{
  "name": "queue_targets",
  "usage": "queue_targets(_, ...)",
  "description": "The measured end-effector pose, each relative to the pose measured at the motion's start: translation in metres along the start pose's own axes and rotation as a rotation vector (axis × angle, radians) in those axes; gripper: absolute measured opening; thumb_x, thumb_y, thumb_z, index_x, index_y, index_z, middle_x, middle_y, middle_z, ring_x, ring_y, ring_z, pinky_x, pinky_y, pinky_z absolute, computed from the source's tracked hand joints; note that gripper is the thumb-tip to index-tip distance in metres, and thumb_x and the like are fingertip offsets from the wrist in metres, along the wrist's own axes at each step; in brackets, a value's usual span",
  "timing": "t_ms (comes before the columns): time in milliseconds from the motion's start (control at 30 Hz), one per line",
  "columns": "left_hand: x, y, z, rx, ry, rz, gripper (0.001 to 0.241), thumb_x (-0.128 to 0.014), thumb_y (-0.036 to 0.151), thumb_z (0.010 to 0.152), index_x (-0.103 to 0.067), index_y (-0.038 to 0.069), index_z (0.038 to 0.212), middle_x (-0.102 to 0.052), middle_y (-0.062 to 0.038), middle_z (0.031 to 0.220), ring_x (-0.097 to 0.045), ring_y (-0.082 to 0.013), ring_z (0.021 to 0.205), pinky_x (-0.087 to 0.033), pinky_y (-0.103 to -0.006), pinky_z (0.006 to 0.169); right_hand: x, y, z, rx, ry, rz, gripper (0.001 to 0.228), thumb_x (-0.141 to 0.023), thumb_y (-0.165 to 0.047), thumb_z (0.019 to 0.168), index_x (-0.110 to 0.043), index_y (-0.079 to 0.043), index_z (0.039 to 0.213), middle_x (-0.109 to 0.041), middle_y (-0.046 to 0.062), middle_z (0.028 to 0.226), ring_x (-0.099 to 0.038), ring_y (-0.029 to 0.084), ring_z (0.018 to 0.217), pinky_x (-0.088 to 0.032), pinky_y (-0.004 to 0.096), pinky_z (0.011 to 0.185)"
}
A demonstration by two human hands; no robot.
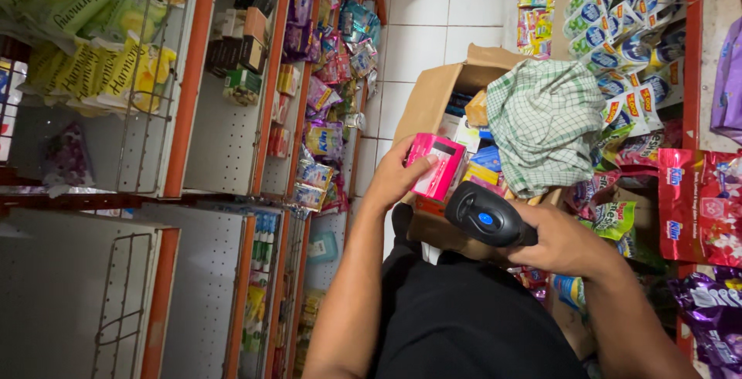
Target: The person removes boxes of soap from a cardboard box on the floor, scans each one with a handheld barcode scanner, and places the items onto store shelves.
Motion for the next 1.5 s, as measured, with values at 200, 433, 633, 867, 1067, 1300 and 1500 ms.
queue_targets(200, -0.005, 0.008, 0.001, 0.019, 0.004, 0.034, 0.051, -0.075, 0.024, 0.09, -0.062, 0.0, 0.134, -0.07, -0.007, 0.114, -0.067, -0.0125, 0.1, -0.055, -0.0288, 0.09, 0.004, -0.001, 0.0, -0.009, 0.041, 0.021, 0.067, -0.077, -0.009, 0.063, -0.064, -0.012, 0.129, -0.076, 0.003, 0.075, -0.07, 0.013, 0.067, -0.058, 0.032, 0.067)
queue_targets(433, -0.018, 0.036, 0.003, 0.018, -0.036, 0.079, 0.055, -0.077, 0.029, 0.088, -0.062, 0.001, 0.133, -0.072, -0.006, 0.109, -0.068, -0.0128, 0.096, -0.056, -0.0293, 0.089, 0.007, 0.008, 0.001, -0.119, 0.041, -0.058, 0.067, -0.08, -0.014, 0.067, -0.066, -0.015, 0.132, -0.077, 0.006, 0.075, -0.071, 0.016, 0.066, -0.058, 0.032, 0.069)
queue_targets(633, -0.033, 0.064, -0.002, -0.002, -0.028, 0.291, 0.064, -0.08, 0.036, 0.082, -0.06, 0.002, 0.133, -0.075, -0.009, 0.103, -0.071, -0.0159, 0.092, -0.057, -0.0316, 0.086, 0.013, 0.001, 0.005, -0.006, 0.081, -0.005, 0.085, -0.08, -0.011, 0.064, -0.054, -0.012, 0.145, -0.081, 0.008, 0.088, -0.075, 0.016, 0.078, -0.057, 0.031, 0.078)
queue_targets(867, -0.036, 0.082, 0.004, -0.007, -0.026, 0.285, 0.068, -0.08, 0.037, 0.082, -0.058, 0.003, 0.136, -0.076, -0.01, 0.105, -0.073, -0.0169, 0.093, -0.058, -0.0323, 0.086, 0.024, -0.007, 0.008, 0.012, 0.075, -0.062, 0.067, -0.08, -0.011, 0.063, -0.066, -0.011, 0.129, -0.082, 0.007, 0.089, -0.078, 0.017, 0.077, -0.059, 0.032, 0.076)
queue_targets(1067, -0.034, 0.079, 0.009, 0.015, -0.026, 0.338, 0.066, -0.08, 0.037, 0.082, -0.06, 0.003, 0.134, -0.076, -0.01, 0.102, -0.073, -0.0166, 0.09, -0.058, -0.0322, 0.085, 0.027, -0.01, 0.011, 0.093, 0.076, -0.018, 0.064, -0.08, -0.008, 0.064, -0.065, -0.008, 0.126, -0.081, 0.007, 0.094, -0.076, 0.017, 0.082, -0.058, 0.033, 0.077)
queue_targets(1300, -0.033, 0.065, 0.025, 0.041, -0.069, 0.159, 0.058, -0.078, 0.031, 0.086, -0.061, 0.002, 0.133, -0.075, -0.007, 0.104, -0.071, -0.0128, 0.091, -0.059, -0.0311, 0.083, 0.037, -0.004, 0.0, -0.006, 0.04, 0.027, 0.067, -0.084, -0.009, 0.063, -0.068, -0.009, 0.128, -0.078, 0.007, 0.085, -0.075, 0.016, 0.07, -0.059, 0.033, 0.069)
queue_targets(1500, -0.021, 0.065, 0.031, -0.003, -0.052, 0.181, 0.054, -0.076, 0.032, 0.087, -0.063, 0.002, 0.131, -0.074, -0.007, 0.107, -0.07, -0.013, 0.096, -0.057, -0.0305, 0.088, 0.047, -0.011, -0.005, 0.094, 0.102, 0.011, 0.07, -0.083, -0.006, 0.06, -0.065, -0.006, 0.127, -0.077, 0.006, 0.09, -0.072, 0.014, 0.076, -0.058, 0.032, 0.074)
Point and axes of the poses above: each hand's wrist, its own z-axis towards the middle knuckle, its own x-axis out of the back of the hand, y = z × x, the point moved 5 cm from there along z, towards the middle knuckle
